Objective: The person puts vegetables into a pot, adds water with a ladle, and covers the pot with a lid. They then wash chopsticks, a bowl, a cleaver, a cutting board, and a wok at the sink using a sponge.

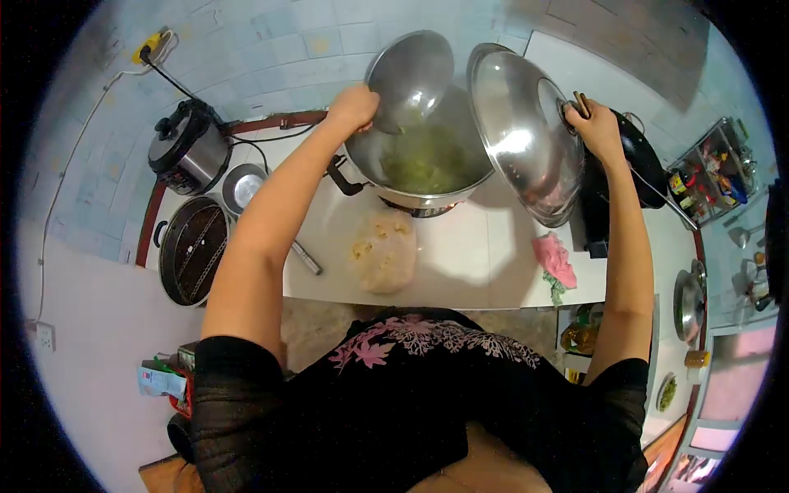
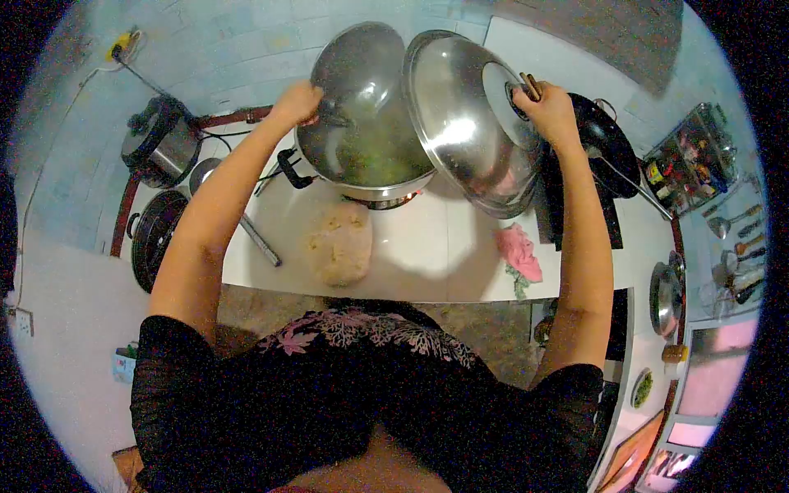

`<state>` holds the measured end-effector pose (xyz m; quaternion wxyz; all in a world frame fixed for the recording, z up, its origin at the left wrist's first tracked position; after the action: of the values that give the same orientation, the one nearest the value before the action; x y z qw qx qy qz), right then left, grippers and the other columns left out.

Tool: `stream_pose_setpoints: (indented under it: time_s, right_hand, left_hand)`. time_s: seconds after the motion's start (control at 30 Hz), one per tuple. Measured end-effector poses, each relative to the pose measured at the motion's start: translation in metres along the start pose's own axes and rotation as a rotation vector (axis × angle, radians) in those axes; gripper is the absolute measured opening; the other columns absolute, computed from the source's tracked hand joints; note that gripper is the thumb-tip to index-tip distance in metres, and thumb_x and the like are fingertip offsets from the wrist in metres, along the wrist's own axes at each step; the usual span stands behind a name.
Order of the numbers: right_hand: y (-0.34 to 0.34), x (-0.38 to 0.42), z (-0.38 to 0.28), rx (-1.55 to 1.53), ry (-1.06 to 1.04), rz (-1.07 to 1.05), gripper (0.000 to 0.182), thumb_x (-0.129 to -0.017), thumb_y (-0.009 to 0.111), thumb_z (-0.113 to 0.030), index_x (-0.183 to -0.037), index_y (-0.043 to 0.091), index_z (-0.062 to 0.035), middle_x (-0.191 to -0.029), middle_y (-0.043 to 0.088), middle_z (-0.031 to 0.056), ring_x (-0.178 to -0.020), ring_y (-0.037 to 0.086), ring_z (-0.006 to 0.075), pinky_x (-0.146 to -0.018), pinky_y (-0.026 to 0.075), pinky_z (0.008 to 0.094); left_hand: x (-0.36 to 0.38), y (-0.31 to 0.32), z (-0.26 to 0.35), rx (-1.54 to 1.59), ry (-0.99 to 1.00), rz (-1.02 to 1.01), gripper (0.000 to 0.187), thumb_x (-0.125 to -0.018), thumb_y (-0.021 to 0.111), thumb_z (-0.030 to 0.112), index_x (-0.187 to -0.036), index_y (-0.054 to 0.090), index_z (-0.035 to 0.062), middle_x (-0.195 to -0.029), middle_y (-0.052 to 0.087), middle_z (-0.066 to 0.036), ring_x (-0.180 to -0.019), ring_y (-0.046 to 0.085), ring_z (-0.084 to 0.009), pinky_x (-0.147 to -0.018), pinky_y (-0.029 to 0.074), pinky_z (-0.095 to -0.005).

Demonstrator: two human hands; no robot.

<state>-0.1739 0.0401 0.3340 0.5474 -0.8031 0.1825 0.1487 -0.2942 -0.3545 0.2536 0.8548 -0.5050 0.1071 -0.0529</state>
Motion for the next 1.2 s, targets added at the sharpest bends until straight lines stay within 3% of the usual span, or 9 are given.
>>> stream_pose_setpoints:
  time_s: [0.03, 0.13, 0.33, 0.57, 0.67, 0.77, 1.03, 1.13, 1.2]
  right_hand:
    - [0.003, -0.001, 0.0, 0.012, -0.01, 0.003, 0.049, -0.072, 0.058, -0.044, -0.075, 0.06, 0.0053, -0.066, 0.058, 0.0222, -0.063, 0.059, 0.0327, -0.062, 0.046, 0.0384]
    - [0.008, -0.001, -0.003, 0.026, -0.033, -0.003, 0.049, -0.071, 0.057, -0.044, -0.076, 0.061, 0.0052, -0.067, 0.058, 0.0236, -0.066, 0.06, 0.0351, -0.063, 0.046, 0.0398]
    - [0.014, -0.003, -0.013, 0.043, -0.04, -0.019, 0.048, -0.07, 0.057, -0.043, -0.076, 0.061, 0.0052, -0.067, 0.059, 0.023, -0.066, 0.06, 0.0348, -0.064, 0.047, 0.0397]
    - [0.02, -0.01, -0.017, 0.038, -0.066, -0.066, 0.047, -0.069, 0.058, -0.043, -0.072, 0.06, 0.0042, -0.064, 0.059, 0.0213, -0.062, 0.061, 0.0334, -0.063, 0.047, 0.0394]
    - [0.029, -0.012, -0.02, -0.004, -0.096, -0.058, 0.046, -0.072, 0.058, -0.04, -0.072, 0.056, 0.0061, -0.057, 0.052, 0.0179, -0.053, 0.051, 0.0261, -0.056, 0.042, 0.0364]
    - [0.034, -0.016, -0.032, 0.022, -0.092, -0.099, 0.045, -0.069, 0.06, -0.042, -0.07, 0.06, 0.0028, -0.062, 0.059, 0.0195, -0.061, 0.061, 0.0314, -0.061, 0.047, 0.0382]
    - [0.064, -0.03, -0.068, 0.073, -0.202, -0.197, 0.046, -0.068, 0.059, -0.044, -0.073, 0.061, 0.0017, -0.066, 0.06, 0.0192, -0.063, 0.06, 0.0322, -0.06, 0.047, 0.0396]
    - [0.079, -0.047, -0.082, 0.06, -0.241, -0.246, 0.046, -0.067, 0.059, -0.044, -0.075, 0.062, 0.0008, -0.067, 0.06, 0.0186, -0.064, 0.061, 0.0322, -0.06, 0.047, 0.0397]
    - [0.088, -0.059, -0.094, 0.072, -0.254, -0.272, 0.046, -0.067, 0.059, -0.045, -0.076, 0.064, -0.0001, -0.067, 0.061, 0.018, -0.065, 0.061, 0.032, -0.061, 0.047, 0.04]
  left_hand:
    - [0.003, -0.003, 0.004, -0.132, 0.083, 0.09, 0.033, -0.078, 0.045, 0.022, -0.062, 0.058, -0.0033, -0.072, 0.062, -0.022, -0.064, 0.06, -0.0364, -0.062, 0.048, -0.0434]
    - [0.017, -0.01, 0.018, -0.143, 0.056, 0.173, 0.034, -0.082, 0.044, 0.024, -0.082, 0.057, -0.007, -0.074, 0.058, -0.027, -0.076, 0.056, -0.045, -0.075, 0.044, -0.0497]
    - [0.028, -0.013, 0.022, -0.141, 0.177, 0.284, 0.033, -0.082, 0.047, 0.025, -0.08, 0.058, -0.0057, -0.079, 0.058, -0.028, -0.077, 0.057, -0.0436, -0.071, 0.045, -0.0501]
    - [0.027, -0.018, 0.022, -0.149, 0.176, 0.38, 0.029, -0.081, 0.046, 0.022, -0.078, 0.058, -0.0043, -0.079, 0.059, -0.026, -0.076, 0.057, -0.0425, -0.07, 0.045, -0.0497]
    - [0.027, -0.018, 0.017, -0.151, 0.145, 0.418, 0.028, -0.078, 0.045, 0.02, -0.076, 0.06, -0.0035, -0.078, 0.06, -0.024, -0.074, 0.058, -0.0413, -0.069, 0.046, -0.0484]
    - [0.029, -0.017, 0.009, -0.143, 0.102, 0.431, 0.028, -0.078, 0.046, 0.02, -0.074, 0.061, -0.0034, -0.077, 0.06, -0.024, -0.074, 0.058, -0.0414, -0.069, 0.046, -0.048]
    - [0.044, -0.017, -0.015, -0.239, 0.129, 0.554, 0.028, -0.077, 0.047, 0.016, -0.064, 0.06, -0.005, -0.075, 0.061, -0.023, -0.06, 0.059, -0.0351, -0.06, 0.048, -0.0431]
    - [0.033, -0.028, -0.045, 0.477, -0.271, 0.168, 0.022, -0.078, 0.045, 0.012, -0.075, 0.057, -0.0064, -0.075, 0.061, -0.024, -0.05, 0.057, -0.0281, -0.049, 0.047, -0.0386]
    - [0.04, -0.023, -0.063, 0.978, -0.403, 0.226, 0.021, -0.08, 0.043, 0.011, -0.088, 0.051, -0.0063, -0.075, 0.061, -0.024, -0.047, 0.055, -0.0234, -0.043, 0.044, -0.0336]
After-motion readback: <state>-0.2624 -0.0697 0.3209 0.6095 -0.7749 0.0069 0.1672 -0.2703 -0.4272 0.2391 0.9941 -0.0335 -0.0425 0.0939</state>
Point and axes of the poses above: each hand's wrist, its own x-axis away from the middle knuckle, its own y-axis out of the palm, z = x × y, the point moved 1 cm from there along -x, towards the middle knuckle
